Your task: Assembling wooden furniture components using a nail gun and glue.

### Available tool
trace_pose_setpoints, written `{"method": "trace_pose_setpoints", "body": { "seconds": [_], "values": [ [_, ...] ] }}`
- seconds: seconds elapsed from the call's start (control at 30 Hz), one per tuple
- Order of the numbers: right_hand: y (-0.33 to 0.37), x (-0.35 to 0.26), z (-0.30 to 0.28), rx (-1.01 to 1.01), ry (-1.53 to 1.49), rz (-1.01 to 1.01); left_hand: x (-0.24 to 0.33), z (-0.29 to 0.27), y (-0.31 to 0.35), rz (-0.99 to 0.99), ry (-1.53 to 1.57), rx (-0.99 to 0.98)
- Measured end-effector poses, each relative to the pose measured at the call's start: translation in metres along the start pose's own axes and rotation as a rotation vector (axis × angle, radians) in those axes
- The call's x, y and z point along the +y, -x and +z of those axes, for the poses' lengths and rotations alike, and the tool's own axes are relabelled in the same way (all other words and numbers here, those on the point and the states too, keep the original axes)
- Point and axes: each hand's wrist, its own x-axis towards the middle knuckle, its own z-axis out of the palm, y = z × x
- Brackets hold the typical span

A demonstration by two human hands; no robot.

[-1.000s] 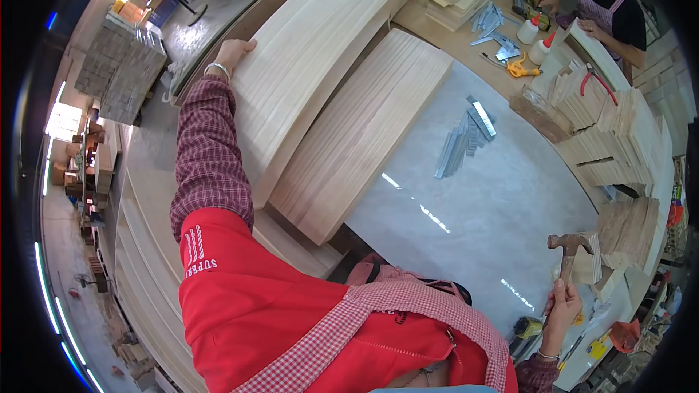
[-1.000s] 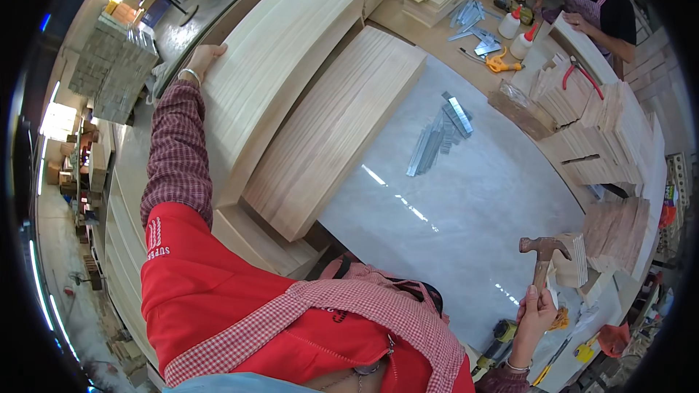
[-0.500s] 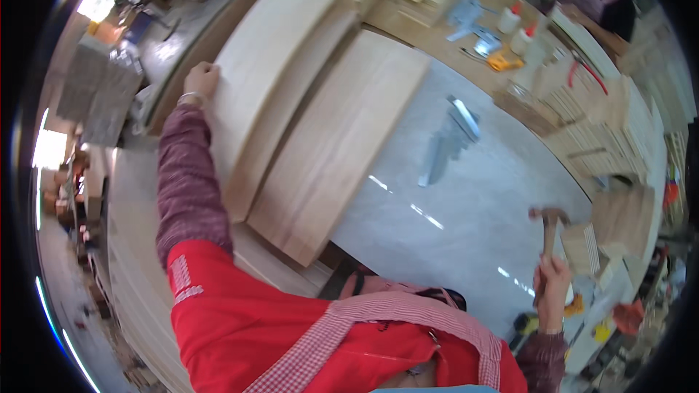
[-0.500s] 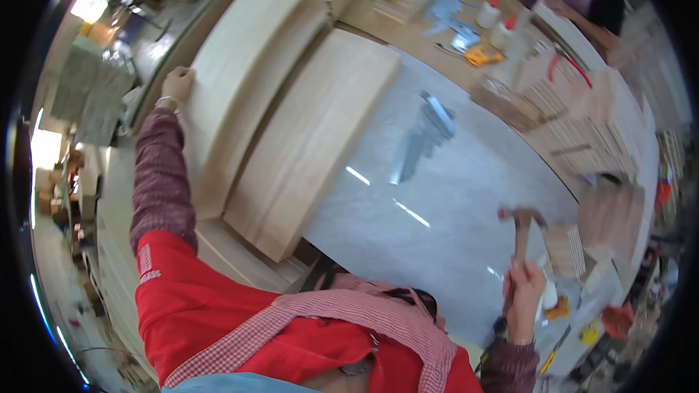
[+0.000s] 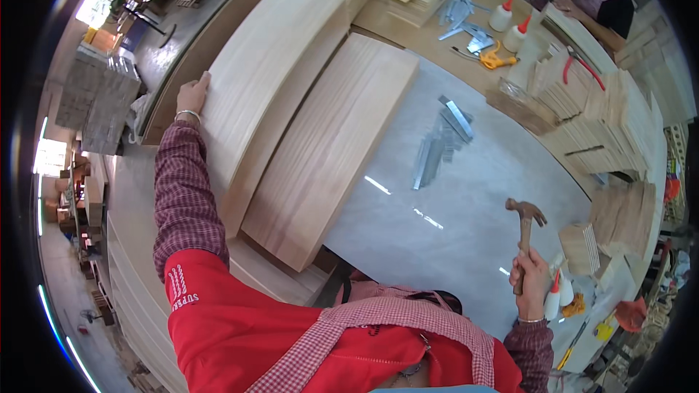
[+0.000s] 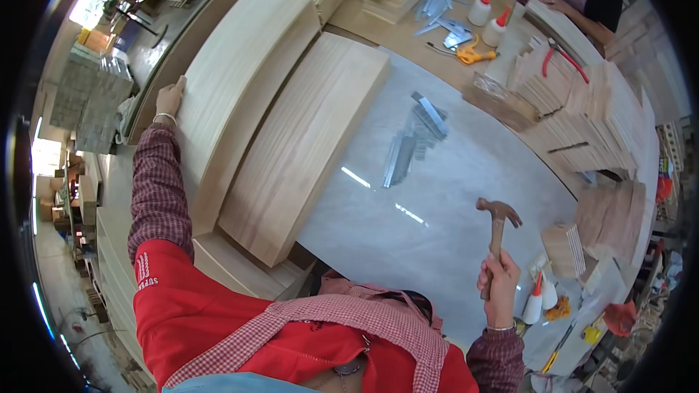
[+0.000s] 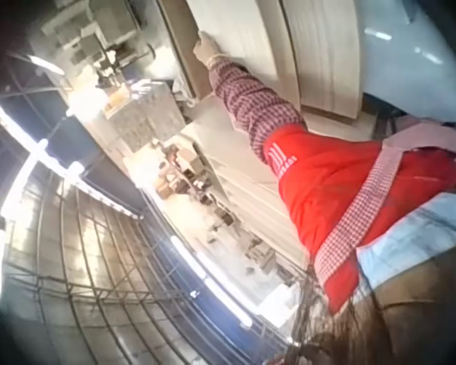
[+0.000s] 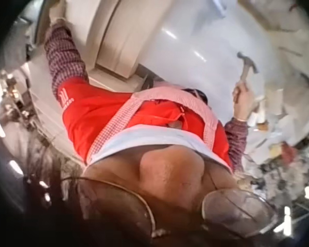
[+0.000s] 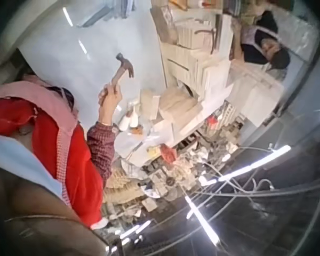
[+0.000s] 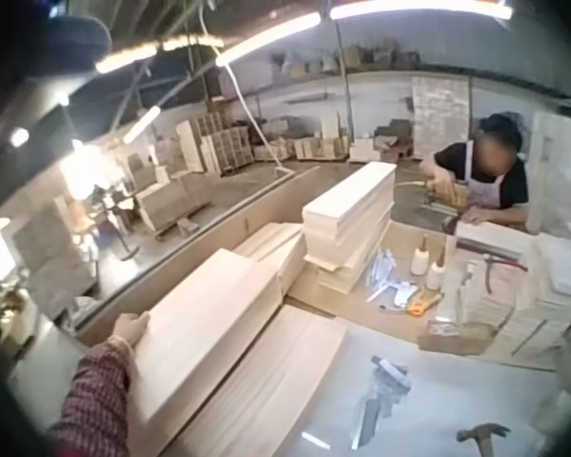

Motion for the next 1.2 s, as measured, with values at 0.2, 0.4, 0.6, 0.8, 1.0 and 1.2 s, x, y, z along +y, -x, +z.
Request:
{"method": "trace_pose_setpoints", "body": {
  "seconds": [0.2,0.4,0.6,0.8,1.0,1.2],
  "values": [
    [-0.005,0.012,-0.01,0.052,-0.023,0.022,-0.016,-0.001,-0.007,-0.071,0.047,-0.07],
    [-0.004,0.011,-0.004,0.057,-0.011,0.017,0.0,0.005,-0.026,-0.079,0.042,-0.025],
    [-0.025,-0.001,0.007,0.039,0.045,0.038,-0.023,0.033,-0.047,0.003,-0.187,0.151],
    [-0.084,-0.042,0.035,-0.036,-0.009,-0.141,0.015,0.026,-0.038,0.515,-0.128,0.226],
    [-0.14,-0.081,0.057,-0.043,-0.036,-0.311,0.11,0.022,0.108,1.015,0.085,0.196],
    [-0.183,-0.093,0.074,-0.043,-0.04,-0.352,0.153,0.062,0.235,1.133,0.277,-0.23]
  ]
}}
